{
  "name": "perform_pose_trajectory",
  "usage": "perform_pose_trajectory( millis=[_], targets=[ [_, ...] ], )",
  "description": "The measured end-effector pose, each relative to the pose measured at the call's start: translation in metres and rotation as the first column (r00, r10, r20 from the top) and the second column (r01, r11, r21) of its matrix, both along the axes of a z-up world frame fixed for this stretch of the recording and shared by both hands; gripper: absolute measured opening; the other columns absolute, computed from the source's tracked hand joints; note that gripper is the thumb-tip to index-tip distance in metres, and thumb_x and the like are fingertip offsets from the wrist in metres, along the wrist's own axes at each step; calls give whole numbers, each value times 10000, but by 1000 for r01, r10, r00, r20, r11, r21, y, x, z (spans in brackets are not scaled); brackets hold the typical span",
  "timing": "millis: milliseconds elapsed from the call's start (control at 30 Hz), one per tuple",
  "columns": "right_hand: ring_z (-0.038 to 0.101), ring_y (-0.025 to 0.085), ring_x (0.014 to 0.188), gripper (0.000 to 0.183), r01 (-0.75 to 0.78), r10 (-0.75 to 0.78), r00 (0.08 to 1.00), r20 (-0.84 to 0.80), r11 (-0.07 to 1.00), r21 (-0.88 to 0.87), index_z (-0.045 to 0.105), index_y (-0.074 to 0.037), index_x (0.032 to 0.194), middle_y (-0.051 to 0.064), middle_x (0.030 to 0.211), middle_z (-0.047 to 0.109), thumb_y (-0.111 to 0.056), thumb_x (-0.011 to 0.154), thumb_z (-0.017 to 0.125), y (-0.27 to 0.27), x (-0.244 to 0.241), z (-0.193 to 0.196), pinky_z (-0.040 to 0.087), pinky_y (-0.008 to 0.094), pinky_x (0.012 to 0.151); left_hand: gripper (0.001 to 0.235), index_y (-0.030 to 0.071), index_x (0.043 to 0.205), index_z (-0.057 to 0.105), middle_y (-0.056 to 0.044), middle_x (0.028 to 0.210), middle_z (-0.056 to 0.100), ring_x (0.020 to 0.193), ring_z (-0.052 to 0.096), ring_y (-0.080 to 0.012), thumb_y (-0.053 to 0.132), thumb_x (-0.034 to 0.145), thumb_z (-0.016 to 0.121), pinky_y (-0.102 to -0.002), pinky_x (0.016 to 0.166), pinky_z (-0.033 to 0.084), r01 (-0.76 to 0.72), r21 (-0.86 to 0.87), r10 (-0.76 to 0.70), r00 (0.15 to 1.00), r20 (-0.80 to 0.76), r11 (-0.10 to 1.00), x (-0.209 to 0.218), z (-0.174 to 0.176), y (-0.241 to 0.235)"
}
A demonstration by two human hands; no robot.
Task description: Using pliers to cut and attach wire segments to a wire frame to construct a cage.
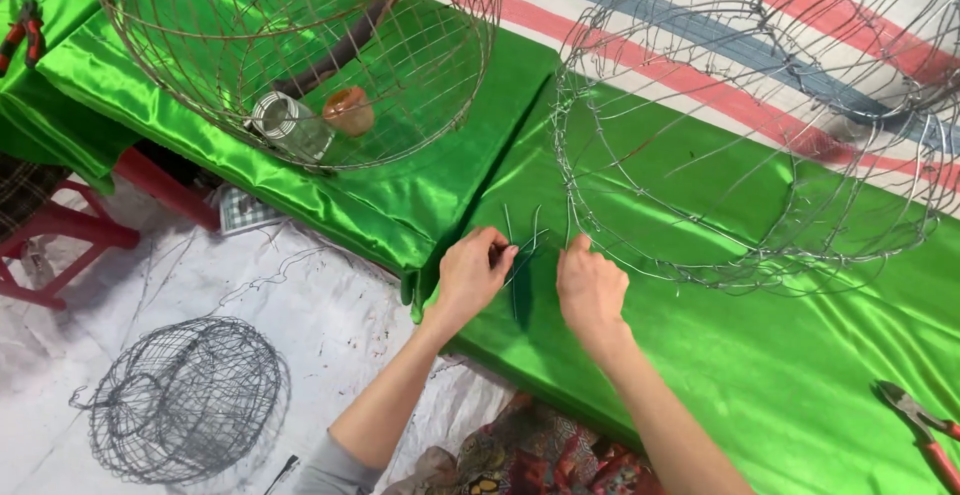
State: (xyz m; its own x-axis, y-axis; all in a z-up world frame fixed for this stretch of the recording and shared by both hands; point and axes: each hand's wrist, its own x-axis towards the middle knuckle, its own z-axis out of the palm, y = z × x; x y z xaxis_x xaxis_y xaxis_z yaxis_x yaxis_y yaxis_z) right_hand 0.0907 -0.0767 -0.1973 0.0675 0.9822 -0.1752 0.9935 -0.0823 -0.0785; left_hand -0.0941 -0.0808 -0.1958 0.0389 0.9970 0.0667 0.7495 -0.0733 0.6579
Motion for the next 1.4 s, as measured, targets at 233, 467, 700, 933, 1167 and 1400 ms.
perform_pose_trajectory(
  millis=[233,467,700,933,1167,1400],
  targets=[
    [748,344,761,260,-16,0,973,-231,998,-67,671,-90,964,85,707,675,-335,940,590,-11,29,-6,587,535,735,135,157,947,678,-101,825,690,846,715,-386,261,977,598,-515,722,568,34,-32,-32,998,44,999,-10,-3,11],
    [739,260,687,199,-34,-40,902,-429,986,-163,656,-165,1029,34,618,715,-341,945,619,-48,41,18,585,504,757,281,147,864,703,-109,764,733,799,743,-412,420,918,658,-523,727,576,-59,-107,37,979,-202,993,8,-9,38],
    [748,403,895,225,-106,49,884,-465,990,-95,502,-201,1149,104,791,753,-297,976,608,-64,40,24,571,572,844,201,111,699,752,-170,663,698,769,737,-468,275,814,736,-555,706,587,-165,-152,128,965,-228,975,19,-11,59],
    [738,436,935,239,-96,48,888,-457,992,-82,472,-212,1158,147,856,755,-294,980,609,-69,39,18,567,584,858,192,119,751,655,-6,429,597,651,740,-349,276,861,665,-499,749,579,-173,-176,154,981,-118,969,13,8,51],
    [743,397,847,190,-10,4,898,-440,1000,-13,581,-193,973,100,779,738,-354,910,658,-55,49,-39,595,553,786,170,103,925,710,-77,654,706,816,750,-358,265,875,700,-528,819,584,-161,-228,133,982,-134,960,22,8,55],
    [704,179,457,209,-72,-105,684,-722,975,-209,682,-29,901,65,579,720,-233,891,634,-63,76,35,592,344,537,156,107,911,719,-17,563,703,489,707,-168,249,847,700,-371,630,612,-120,-275,134,991,32,954,14,3,54]
  ],
)
